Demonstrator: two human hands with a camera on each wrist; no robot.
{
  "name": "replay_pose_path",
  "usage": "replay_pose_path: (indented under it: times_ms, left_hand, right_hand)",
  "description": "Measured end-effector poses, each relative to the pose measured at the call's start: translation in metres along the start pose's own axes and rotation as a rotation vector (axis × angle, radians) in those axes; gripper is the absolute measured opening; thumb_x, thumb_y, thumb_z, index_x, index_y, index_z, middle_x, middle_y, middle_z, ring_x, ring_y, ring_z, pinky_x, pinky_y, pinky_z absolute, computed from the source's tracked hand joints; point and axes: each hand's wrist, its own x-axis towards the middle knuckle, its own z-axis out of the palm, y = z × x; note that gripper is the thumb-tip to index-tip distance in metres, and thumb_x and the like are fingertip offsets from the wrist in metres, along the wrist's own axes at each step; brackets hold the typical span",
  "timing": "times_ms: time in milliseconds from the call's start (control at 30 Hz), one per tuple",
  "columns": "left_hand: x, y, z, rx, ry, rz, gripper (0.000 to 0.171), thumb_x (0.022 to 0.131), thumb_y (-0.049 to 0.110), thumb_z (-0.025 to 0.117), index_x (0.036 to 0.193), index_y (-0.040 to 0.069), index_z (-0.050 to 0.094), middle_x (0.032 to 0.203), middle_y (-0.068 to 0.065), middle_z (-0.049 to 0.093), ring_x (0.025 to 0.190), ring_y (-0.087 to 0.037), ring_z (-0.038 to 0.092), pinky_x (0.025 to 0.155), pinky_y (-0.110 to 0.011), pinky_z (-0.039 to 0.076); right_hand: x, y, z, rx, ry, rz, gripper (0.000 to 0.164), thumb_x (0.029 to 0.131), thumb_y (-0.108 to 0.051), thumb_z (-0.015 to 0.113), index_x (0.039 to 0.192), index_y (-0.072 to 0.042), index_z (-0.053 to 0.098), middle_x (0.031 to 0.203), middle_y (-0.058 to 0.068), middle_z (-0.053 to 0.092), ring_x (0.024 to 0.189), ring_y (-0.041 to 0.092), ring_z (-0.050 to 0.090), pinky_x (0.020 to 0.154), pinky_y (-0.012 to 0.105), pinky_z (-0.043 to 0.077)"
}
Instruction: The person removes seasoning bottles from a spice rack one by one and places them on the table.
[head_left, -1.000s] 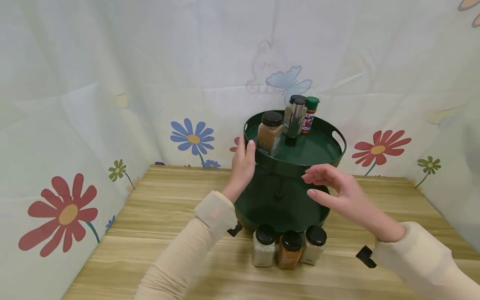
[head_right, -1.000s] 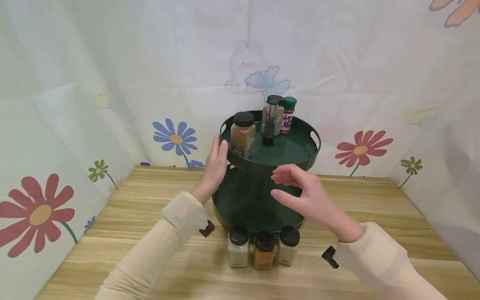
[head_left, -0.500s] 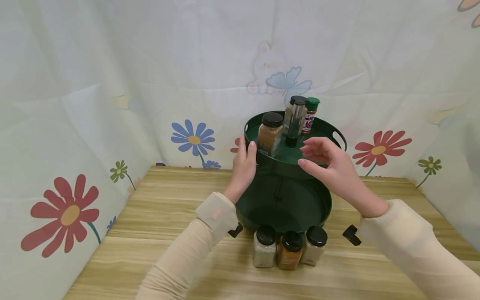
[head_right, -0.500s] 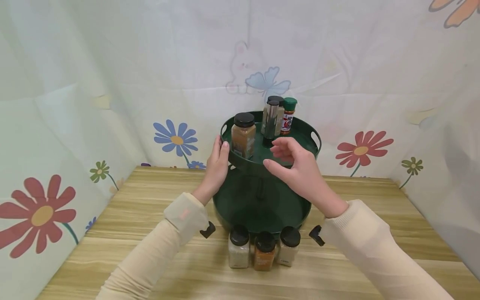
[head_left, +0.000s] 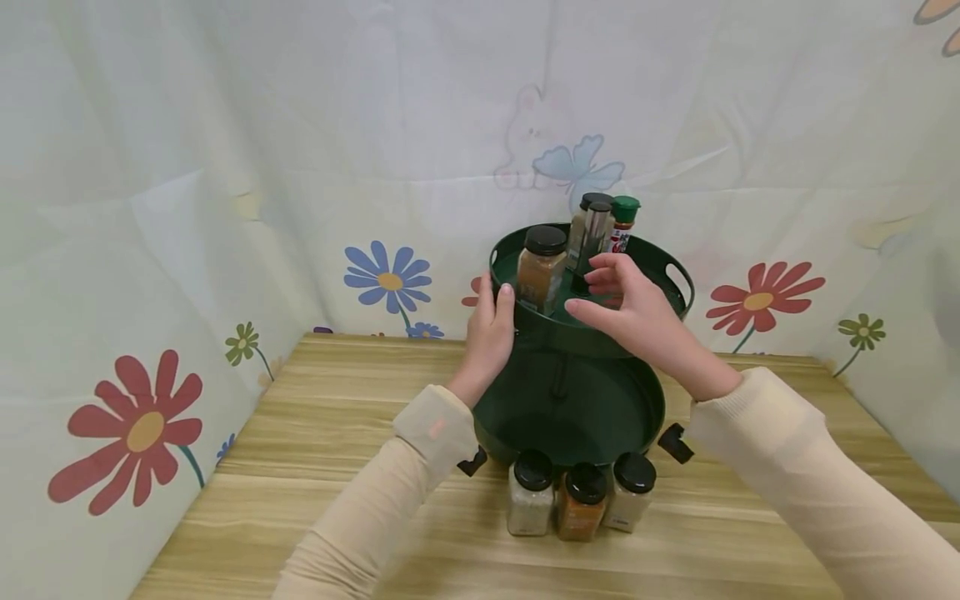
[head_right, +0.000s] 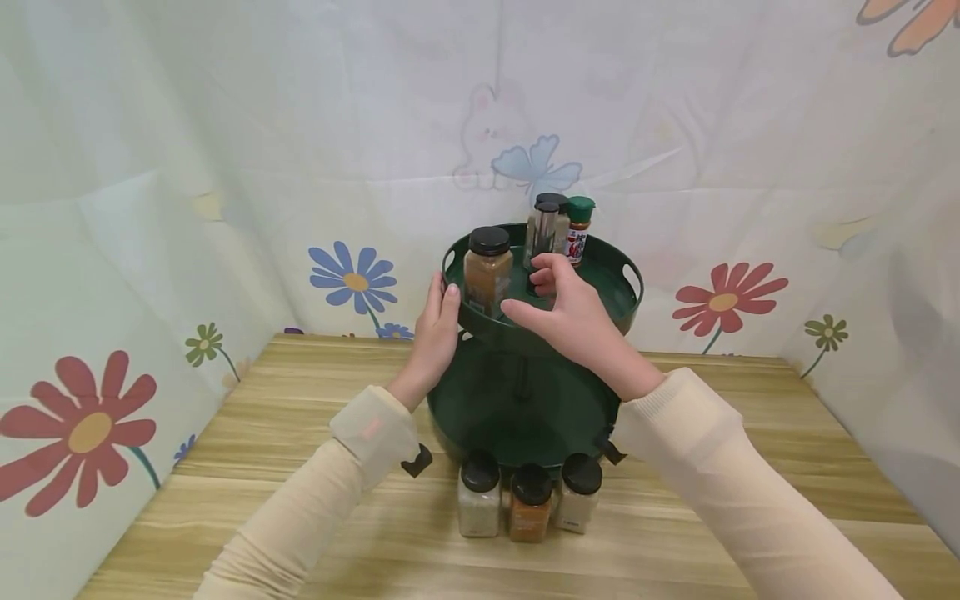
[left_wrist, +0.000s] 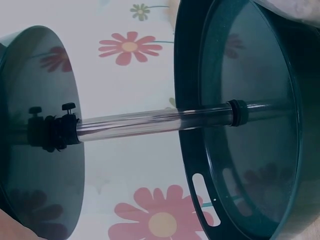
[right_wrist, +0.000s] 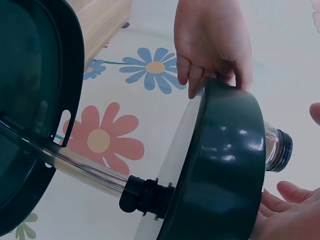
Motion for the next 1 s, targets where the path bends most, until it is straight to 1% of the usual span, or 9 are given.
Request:
replay_pose_path:
  times_ms: [267,633,833,1000]
  left_hand:
    - [0.001,-0.002,0.0,-0.005,0.001,0.004,0.061,0.096,0.044,0.027,0.145,0.012,0.008,0.151,-0.009,0.016,0.133,-0.027,0.022,0.107,-0.051,0.021]
    - [0.001,-0.002,0.0,-0.004,0.007,0.016,0.061,0.097,0.043,0.027,0.145,0.011,0.008,0.15,-0.01,0.016,0.132,-0.027,0.023,0.106,-0.051,0.021]
    - [0.001,-0.003,0.0,-0.003,0.004,0.017,0.061,0.096,0.044,0.027,0.145,0.01,0.009,0.15,-0.01,0.017,0.132,-0.028,0.023,0.106,-0.052,0.022]
    - [0.001,-0.003,0.0,0.001,0.007,0.016,0.061,0.096,0.044,0.027,0.145,0.012,0.009,0.15,-0.01,0.018,0.132,-0.028,0.024,0.106,-0.051,0.022]
  right_hand:
    - [0.014,-0.003,0.005,0.021,-0.033,0.066,0.072,0.084,-0.043,0.057,0.136,-0.004,0.025,0.13,0.018,0.04,0.116,0.032,0.041,0.095,0.053,0.037]
    - [0.027,-0.002,0.013,0.055,-0.029,0.129,0.075,0.085,-0.042,0.056,0.139,-0.003,0.021,0.132,0.019,0.038,0.119,0.032,0.038,0.098,0.051,0.036]
    - [0.035,-0.001,0.016,0.031,-0.027,0.166,0.076,0.084,-0.042,0.056,0.138,-0.001,0.022,0.132,0.019,0.039,0.12,0.032,0.038,0.098,0.051,0.036]
    - [0.039,-0.002,0.018,0.013,-0.035,0.176,0.075,0.084,-0.043,0.057,0.137,-0.001,0.025,0.131,0.02,0.04,0.119,0.032,0.038,0.098,0.052,0.035]
